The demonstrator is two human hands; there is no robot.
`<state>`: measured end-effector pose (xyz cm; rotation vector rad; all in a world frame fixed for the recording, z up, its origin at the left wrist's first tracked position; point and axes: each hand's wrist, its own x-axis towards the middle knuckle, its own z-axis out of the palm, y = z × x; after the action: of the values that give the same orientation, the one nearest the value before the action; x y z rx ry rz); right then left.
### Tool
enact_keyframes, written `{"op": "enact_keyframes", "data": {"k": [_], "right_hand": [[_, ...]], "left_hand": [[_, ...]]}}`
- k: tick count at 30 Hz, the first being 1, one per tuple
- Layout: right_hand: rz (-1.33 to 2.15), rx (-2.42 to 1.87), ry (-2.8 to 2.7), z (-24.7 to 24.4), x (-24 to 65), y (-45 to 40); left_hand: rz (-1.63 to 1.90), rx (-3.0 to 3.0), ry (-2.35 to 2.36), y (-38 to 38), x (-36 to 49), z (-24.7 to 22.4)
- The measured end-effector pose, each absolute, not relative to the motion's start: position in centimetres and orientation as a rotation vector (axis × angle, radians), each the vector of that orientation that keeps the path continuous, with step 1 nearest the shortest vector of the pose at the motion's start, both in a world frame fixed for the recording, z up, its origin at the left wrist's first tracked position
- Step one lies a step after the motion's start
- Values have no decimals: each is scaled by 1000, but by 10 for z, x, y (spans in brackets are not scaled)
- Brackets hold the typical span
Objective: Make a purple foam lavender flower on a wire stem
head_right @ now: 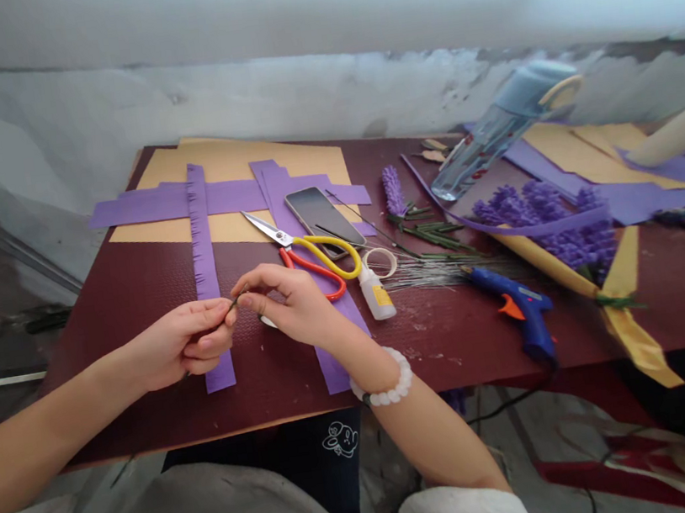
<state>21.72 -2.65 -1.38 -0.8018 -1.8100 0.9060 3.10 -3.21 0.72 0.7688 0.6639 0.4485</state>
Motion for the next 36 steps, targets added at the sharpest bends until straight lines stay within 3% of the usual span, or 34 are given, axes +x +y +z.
{"op": "enact_keyframes", "data": {"k": [36], "right_hand": [[817, -824, -1844, -14, 218, -26]], "left_hand": [[481, 785, 693, -34, 32, 9]]}}
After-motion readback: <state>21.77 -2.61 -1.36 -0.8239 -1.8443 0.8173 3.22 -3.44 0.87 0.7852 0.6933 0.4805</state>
